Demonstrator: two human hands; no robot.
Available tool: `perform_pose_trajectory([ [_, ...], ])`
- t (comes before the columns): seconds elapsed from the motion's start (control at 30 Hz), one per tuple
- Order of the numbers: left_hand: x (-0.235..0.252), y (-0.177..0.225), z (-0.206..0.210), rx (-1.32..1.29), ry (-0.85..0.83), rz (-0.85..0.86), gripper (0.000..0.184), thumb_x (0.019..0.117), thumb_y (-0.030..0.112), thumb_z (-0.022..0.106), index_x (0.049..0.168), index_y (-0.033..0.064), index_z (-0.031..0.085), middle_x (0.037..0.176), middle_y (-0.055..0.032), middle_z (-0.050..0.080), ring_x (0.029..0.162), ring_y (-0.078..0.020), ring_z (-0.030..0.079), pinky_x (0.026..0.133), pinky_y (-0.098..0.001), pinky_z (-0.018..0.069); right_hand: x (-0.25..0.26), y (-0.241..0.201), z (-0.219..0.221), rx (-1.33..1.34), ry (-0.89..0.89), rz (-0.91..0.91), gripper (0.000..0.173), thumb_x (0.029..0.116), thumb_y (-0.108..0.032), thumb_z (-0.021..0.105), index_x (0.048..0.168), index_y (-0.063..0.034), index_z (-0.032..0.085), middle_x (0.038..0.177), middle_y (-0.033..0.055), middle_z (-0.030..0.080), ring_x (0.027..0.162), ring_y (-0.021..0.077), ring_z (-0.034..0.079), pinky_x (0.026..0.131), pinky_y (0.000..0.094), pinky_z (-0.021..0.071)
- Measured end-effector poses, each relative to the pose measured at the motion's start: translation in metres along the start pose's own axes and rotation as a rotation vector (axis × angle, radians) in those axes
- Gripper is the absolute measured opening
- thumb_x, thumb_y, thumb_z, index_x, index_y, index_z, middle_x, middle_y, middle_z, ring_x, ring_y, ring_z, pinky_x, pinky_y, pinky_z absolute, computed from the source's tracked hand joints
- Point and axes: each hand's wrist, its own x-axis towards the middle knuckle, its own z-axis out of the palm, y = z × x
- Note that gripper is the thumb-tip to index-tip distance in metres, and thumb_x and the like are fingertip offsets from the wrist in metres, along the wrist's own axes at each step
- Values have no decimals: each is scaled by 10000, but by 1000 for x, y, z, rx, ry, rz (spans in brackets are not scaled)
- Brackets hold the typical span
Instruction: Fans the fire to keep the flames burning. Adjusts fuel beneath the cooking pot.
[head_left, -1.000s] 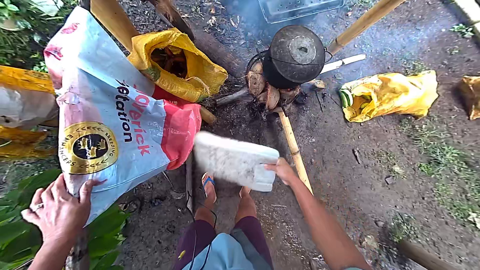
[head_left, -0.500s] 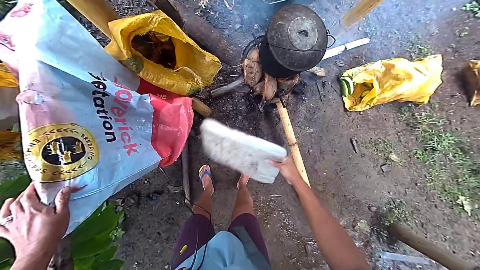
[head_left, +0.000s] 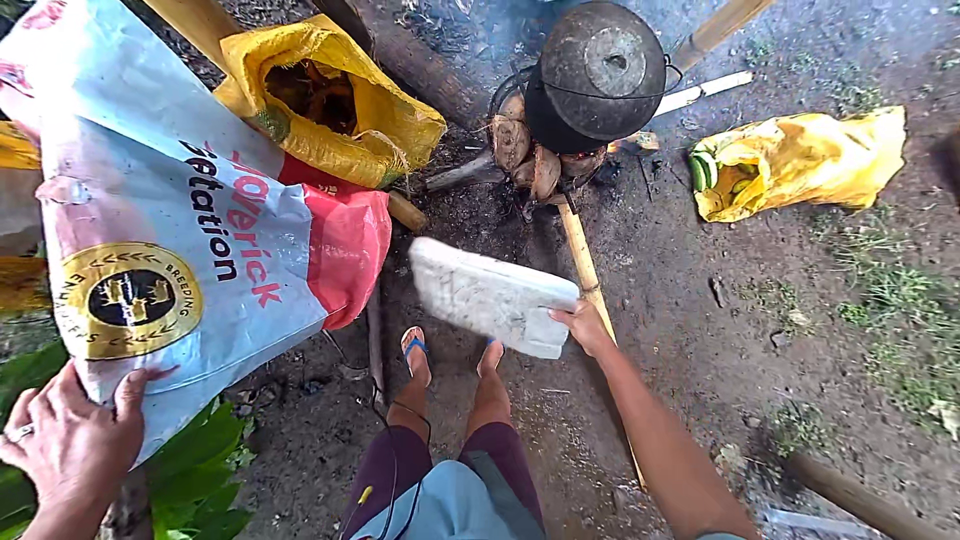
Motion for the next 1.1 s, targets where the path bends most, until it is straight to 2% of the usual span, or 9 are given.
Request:
perform_pose_trajectory([
  [0.13,0,4,-6,-17,-4,9,892,966,756,333,1583,114,380,1613,-209,385,1523,-452,267,1191,-727,131,17,16,-60,-84,377,24,303,943,-72,713,1200,82,666,1144,229,716,1085,271,699,995,456,556],
  [0.2,-1,5,-4,-21,1,6,910,963,764,324,1584,100,369,1610,-217,385,1525,-451,264,1192,-727,124,22,21,-100,-208,675,182,399,1005,-190,642,1297,81,631,1285,317,647,1256,427,608,1100,583,442],
  [0.27,-1,7,-1,-26,15,-6,914,955,774,319,1587,115,368,1610,-204,392,1528,-441,264,1187,-734,121,18,11,-99,-253,791,288,422,1041,-268,580,1316,49,633,1327,303,635,1310,437,572,1129,590,396],
  [0.37,1,8,0,-25,12,-13,896,955,769,323,1591,139,364,1615,-192,388,1532,-434,260,1180,-745,118,-12,12,-23,-309,560,183,408,1038,-280,613,1165,103,680,1122,327,696,1117,461,668,1012,624,487],
  [0.5,-2,9,-4,-39,14,-11,894,962,764,324,1597,135,356,1613,-205,388,1526,-458,260,1172,-757,118,-40,18,77,-66,126,14,264,970,-174,722,1116,45,732,1074,199,754,1065,275,723,1020,484,541],
  [0.57,-4,19,-13,-48,2,-4,893,974,738,330,1599,100,342,1607,-232,385,1525,-473,255,1180,-750,106,-33,18,64,-106,136,24,286,972,-185,714,1135,49,723,1094,221,742,1087,314,710,1027,518,524],
  [0.77,-7,37,-16,-41,4,-17,849,993,661,374,1577,45,367,1600,-255,386,1515,-493,262,1185,-743,99,-1,14,-69,-116,831,320,427,1050,-261,586,1325,65,619,1319,309,637,1302,441,578,1128,577,402],
  [1.0,-8,41,-24,-29,8,-23,836,994,658,382,1581,63,371,1603,-240,390,1523,-481,255,1185,-745,94,-52,-12,78,-240,39,50,348,1004,-275,672,1067,63,728,1053,248,733,1073,373,699,1008,558,505],
  [1.1,-8,39,-26,-68,1,0,888,988,685,330,1591,35,336,1610,-283,348,1522,-513,228,1185,-745,84,-42,10,46,-230,199,36,319,990,-223,692,1093,76,727,1067,274,729,1078,405,696,1008,580,508],
])
